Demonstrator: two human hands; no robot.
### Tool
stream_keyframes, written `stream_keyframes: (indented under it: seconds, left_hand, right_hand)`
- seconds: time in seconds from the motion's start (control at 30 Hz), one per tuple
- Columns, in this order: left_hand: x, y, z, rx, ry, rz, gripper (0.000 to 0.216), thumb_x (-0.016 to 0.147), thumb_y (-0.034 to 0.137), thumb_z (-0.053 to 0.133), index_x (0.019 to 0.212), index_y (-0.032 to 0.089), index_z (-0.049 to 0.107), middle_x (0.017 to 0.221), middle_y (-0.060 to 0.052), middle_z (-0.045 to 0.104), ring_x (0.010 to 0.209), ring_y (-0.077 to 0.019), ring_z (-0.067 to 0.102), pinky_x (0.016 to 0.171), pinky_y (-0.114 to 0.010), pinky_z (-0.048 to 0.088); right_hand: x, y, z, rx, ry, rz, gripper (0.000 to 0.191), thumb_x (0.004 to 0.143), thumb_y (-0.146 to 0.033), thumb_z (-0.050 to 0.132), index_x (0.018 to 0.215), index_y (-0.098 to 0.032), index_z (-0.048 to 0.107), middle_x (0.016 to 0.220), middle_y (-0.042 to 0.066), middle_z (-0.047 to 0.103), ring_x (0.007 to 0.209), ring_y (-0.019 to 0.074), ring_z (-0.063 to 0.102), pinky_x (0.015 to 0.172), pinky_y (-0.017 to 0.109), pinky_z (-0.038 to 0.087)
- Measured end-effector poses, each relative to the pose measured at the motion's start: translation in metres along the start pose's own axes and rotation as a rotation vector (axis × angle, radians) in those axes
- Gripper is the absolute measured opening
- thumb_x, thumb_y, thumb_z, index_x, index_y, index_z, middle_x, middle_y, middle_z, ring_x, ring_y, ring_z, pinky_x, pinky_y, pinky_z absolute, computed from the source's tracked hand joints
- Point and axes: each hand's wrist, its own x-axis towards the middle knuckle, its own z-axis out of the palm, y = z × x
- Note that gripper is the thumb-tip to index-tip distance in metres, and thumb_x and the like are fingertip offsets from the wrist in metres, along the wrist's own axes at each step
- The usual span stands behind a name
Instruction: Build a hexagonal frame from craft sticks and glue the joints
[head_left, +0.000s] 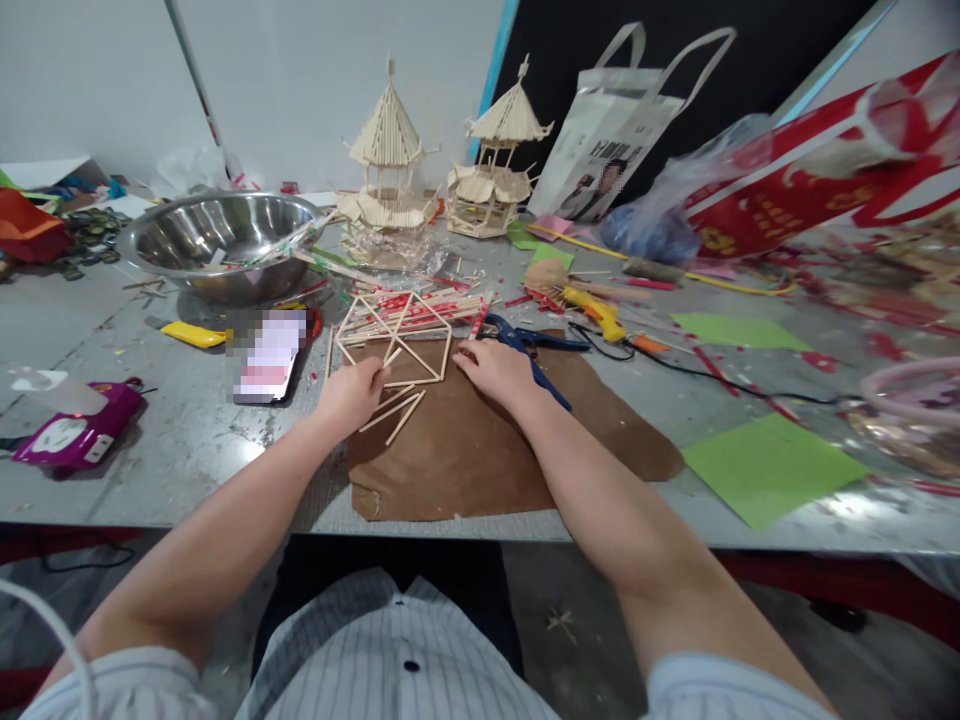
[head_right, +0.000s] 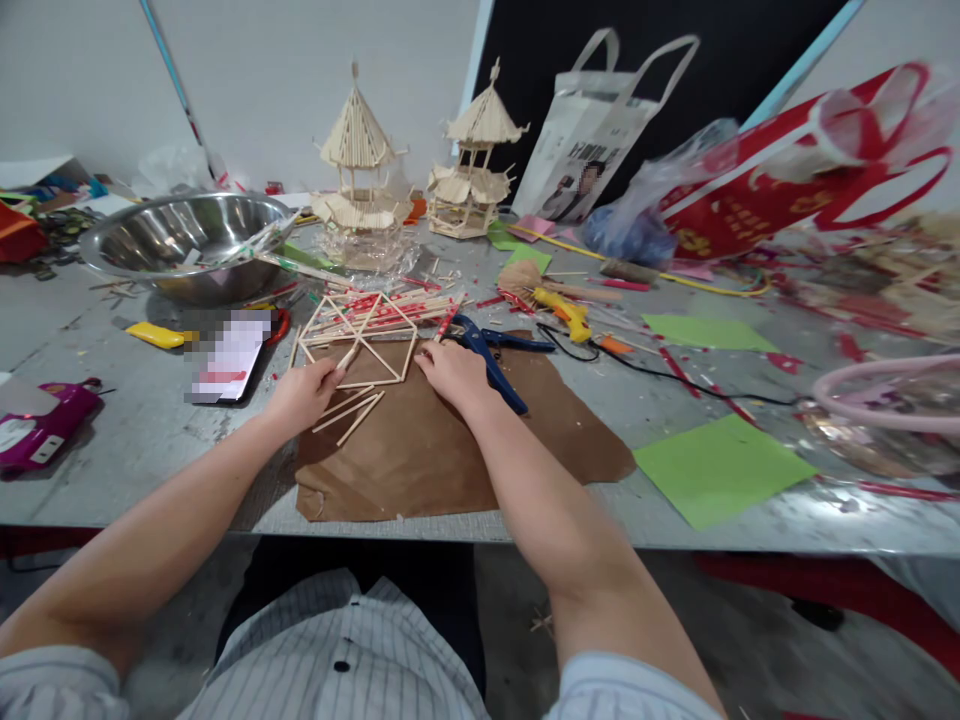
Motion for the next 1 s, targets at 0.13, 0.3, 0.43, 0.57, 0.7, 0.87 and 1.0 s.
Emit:
stream_keyframes:
  seconds: [0.13,0.3,0.43,0.57,0.7,0.87,1.0]
  left_hand:
    - [0.001,0.000,-0.001,-0.087,0.024,-0.010,0.032,0.084,0.036,0.028,0.086,0.018,0.055,0.070,-0.006,0.060,0.065,-0.0171,0.054,0.056,-0.025,0.032]
    - [0.003,-0.002,-0.003,-0.216,0.069,-0.054,0.026,0.078,0.036,0.039,0.075,0.017,0.057,0.060,-0.001,0.054,0.056,-0.0125,0.047,0.051,-0.023,0.027]
    - [0.005,-0.003,-0.004,-0.350,0.068,-0.078,0.033,0.075,0.039,0.040,0.063,0.015,0.059,0.049,0.002,0.042,0.051,-0.0096,0.038,0.049,-0.022,0.024]
    - [0.004,-0.001,-0.005,-0.563,0.032,-0.116,0.038,0.073,0.043,0.041,0.070,0.014,0.065,0.045,0.003,0.039,0.049,-0.0085,0.036,0.049,-0.021,0.024]
    - [0.000,0.004,-0.008,-0.842,-0.134,-0.150,0.044,0.075,0.048,0.041,0.081,0.011,0.064,0.039,0.006,0.033,0.038,-0.0053,0.026,0.041,-0.021,0.019]
    - [-0.002,0.007,-0.006,-1.118,-0.303,-0.173,0.042,0.074,0.050,0.044,0.080,0.011,0.059,0.046,0.003,0.045,0.033,-0.0031,0.026,0.034,-0.020,0.016]
    - [-0.003,0.007,-0.002,-1.162,-0.390,-0.175,0.039,0.071,0.050,0.049,0.067,0.011,0.056,0.037,0.007,0.032,0.030,-0.0034,0.025,0.032,-0.019,0.014]
  right_hand:
    - [0.000,0.000,0.000,0.007,0.007,-0.024,0.029,0.079,-0.036,0.042,0.095,-0.022,0.062,0.092,0.008,0.063,0.079,0.0193,0.057,0.061,0.027,0.039]
    - [0.000,-0.003,-0.002,0.083,0.171,0.001,0.028,0.081,-0.028,0.037,0.088,-0.021,0.063,0.087,0.006,0.065,0.078,0.0192,0.058,0.064,0.027,0.040]
    - [-0.005,-0.011,-0.008,0.230,0.349,-0.041,0.030,0.082,-0.029,0.035,0.089,-0.017,0.062,0.086,0.008,0.066,0.076,0.0174,0.059,0.066,0.026,0.040]
    - [-0.019,-0.025,-0.017,0.394,0.412,-0.220,0.031,0.083,-0.031,0.035,0.089,-0.016,0.061,0.081,0.007,0.066,0.062,0.0119,0.058,0.060,0.021,0.041]
    - [-0.034,-0.041,-0.022,0.366,0.384,-0.405,0.029,0.083,-0.032,0.036,0.088,-0.018,0.061,0.074,0.004,0.066,0.056,0.0103,0.056,0.056,0.020,0.039]
    - [-0.044,-0.058,-0.021,0.266,0.307,-0.719,0.025,0.084,-0.027,0.037,0.088,-0.020,0.060,0.070,0.002,0.066,0.059,0.0099,0.057,0.057,0.021,0.038]
    - [-0.046,-0.069,-0.020,0.175,0.337,-0.908,0.025,0.084,-0.022,0.036,0.082,-0.019,0.061,0.066,0.002,0.065,0.060,0.0097,0.056,0.055,0.022,0.036]
